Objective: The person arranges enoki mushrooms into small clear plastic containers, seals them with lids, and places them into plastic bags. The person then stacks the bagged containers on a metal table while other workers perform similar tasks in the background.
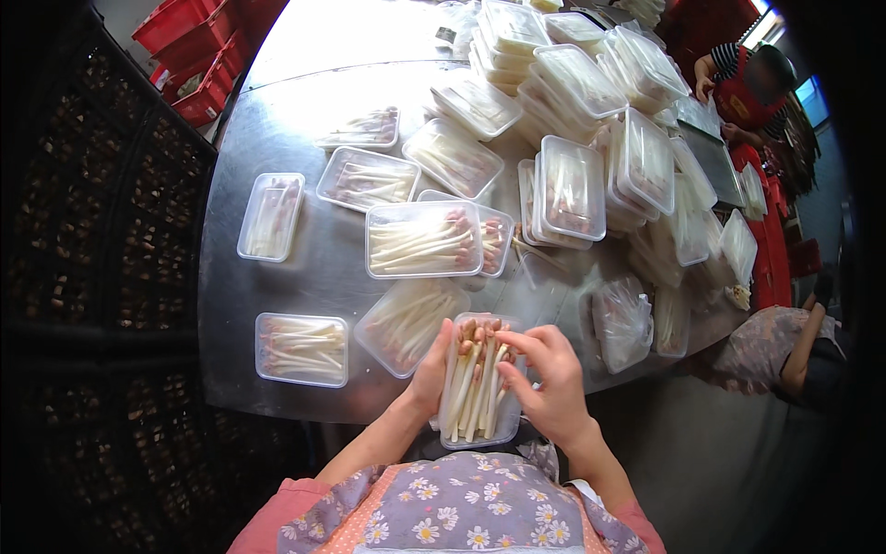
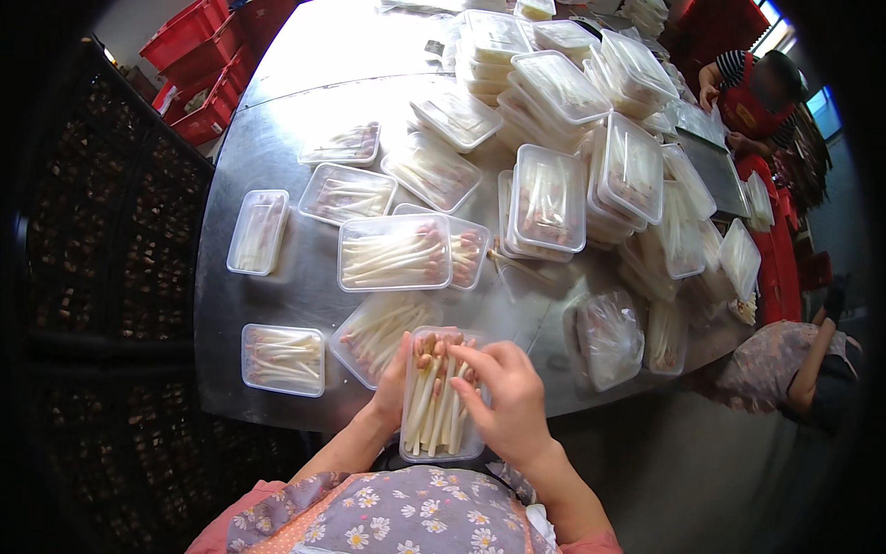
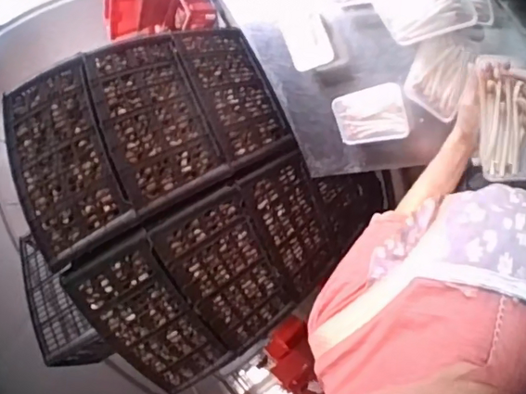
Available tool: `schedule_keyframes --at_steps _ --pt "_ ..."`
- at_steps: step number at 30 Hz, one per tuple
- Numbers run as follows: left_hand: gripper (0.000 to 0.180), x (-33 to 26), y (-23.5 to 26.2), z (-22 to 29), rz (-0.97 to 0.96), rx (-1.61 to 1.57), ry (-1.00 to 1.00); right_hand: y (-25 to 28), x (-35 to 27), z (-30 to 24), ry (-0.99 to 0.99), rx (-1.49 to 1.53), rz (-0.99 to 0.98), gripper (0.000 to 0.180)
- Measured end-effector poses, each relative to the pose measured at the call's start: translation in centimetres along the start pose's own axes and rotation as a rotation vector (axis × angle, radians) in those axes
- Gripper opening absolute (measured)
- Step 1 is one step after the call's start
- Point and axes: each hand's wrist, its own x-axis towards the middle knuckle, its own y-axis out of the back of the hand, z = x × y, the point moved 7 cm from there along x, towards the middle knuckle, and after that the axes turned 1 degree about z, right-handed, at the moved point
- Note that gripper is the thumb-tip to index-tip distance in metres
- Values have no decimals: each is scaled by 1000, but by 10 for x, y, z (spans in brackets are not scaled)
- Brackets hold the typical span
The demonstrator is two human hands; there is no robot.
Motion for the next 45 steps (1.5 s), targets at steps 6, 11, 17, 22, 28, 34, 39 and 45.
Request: schedule_keyframes --at_steps 6,11,17,22,28,34,39,45 --pt "64 4 -4 -11 134 121 34 -20 4 -11 127 -126 -4 25" --pt "65 11 -3 -13 -414 -436 4 -17 -6 -4 10 168 -78 21" --pt "63 10 9 -17 144 -113 44 -8 -34 40 -315 794 9 36" --pt "64 11 10 -22 50 -254 52 3 -40 51 -402 938 82 39" --pt "69 10 13 -31 101 -246 148 3 -52 65 -444 900 118 37" --pt "70 10 11 -37 -35 -361 179 6 -60 78 -483 765 195 26" --pt "70 8 17 -36 6 -341 154 8 -76 106 -634 906 273 12" --pt "76 6 14 -34 5 -293 183 5 -90 122 -739 950 257 19"
